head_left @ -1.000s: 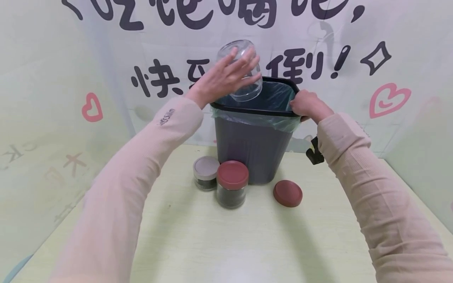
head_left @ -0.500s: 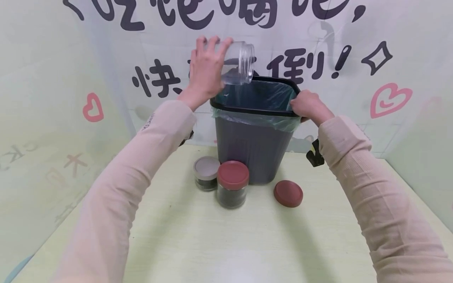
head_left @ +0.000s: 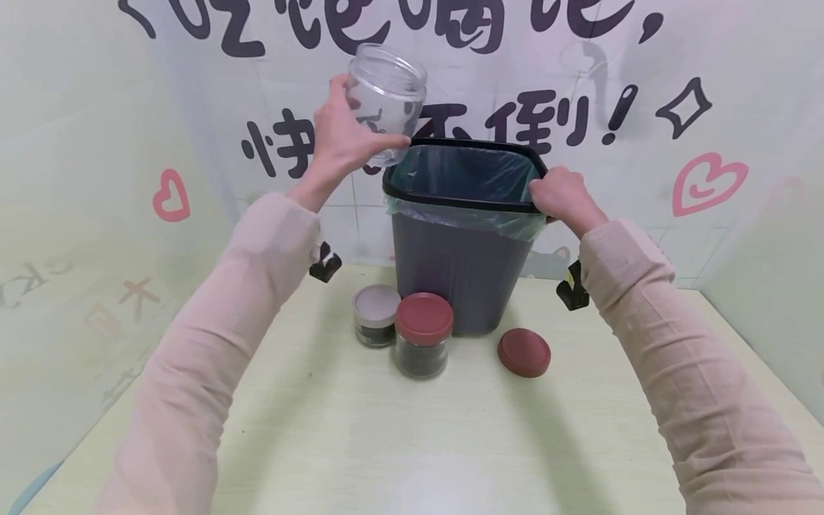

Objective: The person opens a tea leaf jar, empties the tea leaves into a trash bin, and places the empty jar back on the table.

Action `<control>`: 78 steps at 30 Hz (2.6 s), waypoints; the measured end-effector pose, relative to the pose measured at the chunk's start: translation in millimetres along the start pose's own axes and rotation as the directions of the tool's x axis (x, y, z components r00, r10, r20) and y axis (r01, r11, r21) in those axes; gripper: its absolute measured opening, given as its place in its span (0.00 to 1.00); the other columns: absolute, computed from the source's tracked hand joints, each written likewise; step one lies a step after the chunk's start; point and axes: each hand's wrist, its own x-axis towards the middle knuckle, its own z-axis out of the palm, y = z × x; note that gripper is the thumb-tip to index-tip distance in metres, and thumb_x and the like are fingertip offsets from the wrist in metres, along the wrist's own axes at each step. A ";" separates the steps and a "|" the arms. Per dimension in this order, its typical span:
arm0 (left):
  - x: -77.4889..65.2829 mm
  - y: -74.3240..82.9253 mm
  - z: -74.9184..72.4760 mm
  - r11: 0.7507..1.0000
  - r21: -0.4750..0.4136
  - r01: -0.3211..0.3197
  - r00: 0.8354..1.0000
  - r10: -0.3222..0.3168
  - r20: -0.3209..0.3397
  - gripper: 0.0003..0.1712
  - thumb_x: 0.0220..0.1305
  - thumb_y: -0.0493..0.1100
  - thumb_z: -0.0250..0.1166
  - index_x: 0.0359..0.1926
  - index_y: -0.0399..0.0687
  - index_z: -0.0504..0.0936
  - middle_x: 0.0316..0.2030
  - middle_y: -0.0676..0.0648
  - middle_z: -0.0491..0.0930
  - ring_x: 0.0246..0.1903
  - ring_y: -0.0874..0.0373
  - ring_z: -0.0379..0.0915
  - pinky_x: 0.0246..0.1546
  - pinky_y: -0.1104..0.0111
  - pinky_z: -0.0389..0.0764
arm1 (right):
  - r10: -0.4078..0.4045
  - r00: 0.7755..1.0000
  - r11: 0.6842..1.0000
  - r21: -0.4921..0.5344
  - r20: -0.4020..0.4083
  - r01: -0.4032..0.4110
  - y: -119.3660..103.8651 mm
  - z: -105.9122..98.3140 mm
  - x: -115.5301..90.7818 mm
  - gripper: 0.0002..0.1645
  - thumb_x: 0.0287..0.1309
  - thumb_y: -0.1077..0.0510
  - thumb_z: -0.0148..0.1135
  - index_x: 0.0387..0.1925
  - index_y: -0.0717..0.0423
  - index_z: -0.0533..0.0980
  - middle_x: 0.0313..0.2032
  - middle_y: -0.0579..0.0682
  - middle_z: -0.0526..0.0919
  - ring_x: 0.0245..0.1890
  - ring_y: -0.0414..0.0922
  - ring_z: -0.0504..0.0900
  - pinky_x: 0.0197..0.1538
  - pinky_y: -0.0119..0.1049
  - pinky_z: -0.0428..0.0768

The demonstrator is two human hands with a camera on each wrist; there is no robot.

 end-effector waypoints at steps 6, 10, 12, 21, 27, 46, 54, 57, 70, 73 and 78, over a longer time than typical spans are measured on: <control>-11.2 -13.3 -11.7 0.987 -0.099 0.128 0.992 -0.129 -0.003 0.57 0.41 0.53 0.76 0.69 0.57 0.52 0.65 0.49 0.64 0.62 0.59 0.61 0.60 0.66 0.67 | 0.006 0.999 1.000 -0.006 -0.053 -0.006 2.5 4.8 -1.9 0.29 0.65 0.54 0.31 0.46 0.78 0.68 0.48 0.71 0.71 0.50 0.66 0.70 0.57 0.49 0.70; -20.9 -27.1 -16.2 0.976 -0.161 0.146 0.987 -0.154 -0.038 0.55 0.42 0.53 0.76 0.68 0.56 0.53 0.63 0.48 0.64 0.60 0.59 0.61 0.58 0.67 0.69 | 0.027 0.998 0.999 0.029 -0.061 -0.025 2.4 6.1 -2.7 0.30 0.66 0.53 0.31 0.49 0.78 0.67 0.50 0.71 0.69 0.52 0.65 0.69 0.56 0.49 0.70; -27.0 -35.1 -17.8 0.969 -0.215 0.119 0.989 -0.134 -0.057 0.54 0.42 0.51 0.76 0.67 0.56 0.54 0.63 0.48 0.64 0.60 0.58 0.62 0.57 0.66 0.70 | 0.038 0.997 0.998 0.050 -0.061 -0.035 2.5 6.5 -3.0 0.31 0.66 0.53 0.30 0.51 0.78 0.66 0.50 0.72 0.69 0.52 0.65 0.68 0.56 0.49 0.70; -64.9 -69.7 -22.2 0.935 -0.353 -0.019 0.997 -0.010 -0.080 0.53 0.44 0.37 0.75 0.68 0.53 0.55 0.63 0.47 0.64 0.58 0.56 0.64 0.56 0.64 0.73 | 0.065 0.995 0.993 0.099 -0.072 -0.057 4.6 7.3 -3.8 0.31 0.66 0.53 0.29 0.51 0.77 0.66 0.50 0.72 0.69 0.51 0.65 0.70 0.54 0.48 0.71; -92.1 -86.6 -19.7 0.932 -0.364 -0.001 1.000 0.008 0.020 0.56 0.44 0.34 0.74 0.70 0.52 0.50 0.65 0.43 0.58 0.58 0.47 0.66 0.57 0.56 0.73 | 0.083 0.995 0.989 0.129 -0.064 -0.074 6.6 6.1 -5.1 0.30 0.66 0.54 0.29 0.51 0.76 0.65 0.52 0.73 0.68 0.40 0.62 0.80 0.53 0.47 0.73; -185.8 -142.1 16.5 0.946 -0.313 0.084 0.902 0.062 0.428 0.51 0.37 0.35 0.77 0.63 0.37 0.59 0.58 0.35 0.71 0.56 0.40 0.68 0.55 0.49 0.72 | 0.086 0.993 0.988 0.134 -0.080 -0.074 6.1 8.3 -6.5 0.30 0.66 0.54 0.28 0.50 0.76 0.67 0.51 0.72 0.69 0.49 0.65 0.74 0.54 0.47 0.72; -215.8 -150.5 37.2 0.944 -0.324 0.060 0.836 0.130 0.533 0.54 0.34 0.40 0.79 0.64 0.38 0.61 0.55 0.35 0.73 0.56 0.39 0.68 0.54 0.47 0.73 | 0.073 0.994 0.992 0.109 -0.085 -0.063 6.5 9.3 -6.3 0.31 0.65 0.55 0.28 0.50 0.78 0.67 0.51 0.73 0.68 0.54 0.66 0.67 0.58 0.49 0.69; -222.8 -149.7 46.0 0.943 -0.327 0.065 0.802 0.146 0.579 0.54 0.35 0.42 0.79 0.65 0.39 0.60 0.55 0.35 0.73 0.56 0.40 0.68 0.56 0.46 0.70 | 0.070 0.994 0.991 0.115 -0.078 -0.061 6.5 9.2 -6.2 0.31 0.66 0.54 0.27 0.49 0.77 0.67 0.51 0.72 0.68 0.54 0.66 0.67 0.58 0.49 0.69; -227.3 -133.4 90.7 0.969 -0.247 0.000 0.721 0.171 0.671 0.57 0.29 0.41 0.81 0.64 0.40 0.62 0.53 0.39 0.74 0.55 0.47 0.69 0.57 0.50 0.71 | 0.096 0.992 0.985 0.153 -0.079 -0.083 6.0 9.5 -6.6 0.31 0.66 0.54 0.28 0.52 0.76 0.66 0.53 0.74 0.67 0.50 0.64 0.73 0.54 0.47 0.72; -227.4 -127.3 100.4 0.973 -0.231 -0.009 0.721 0.167 0.673 0.58 0.28 0.39 0.81 0.64 0.38 0.62 0.53 0.39 0.74 0.56 0.47 0.69 0.58 0.51 0.71 | 0.095 0.992 0.985 0.153 -0.081 -0.082 6.1 9.6 -7.1 0.31 0.66 0.54 0.28 0.52 0.76 0.66 0.53 0.74 0.67 0.50 0.65 0.73 0.55 0.47 0.72; -228.3 -118.1 113.9 0.982 -0.190 -0.014 0.724 0.141 0.676 0.57 0.28 0.40 0.82 0.63 0.39 0.63 0.51 0.42 0.77 0.54 0.47 0.71 0.57 0.56 0.72 | 0.096 0.992 0.985 0.153 -0.081 -0.083 6.3 9.4 -7.2 0.31 0.66 0.54 0.28 0.52 0.76 0.66 0.54 0.74 0.67 0.51 0.65 0.71 0.55 0.47 0.72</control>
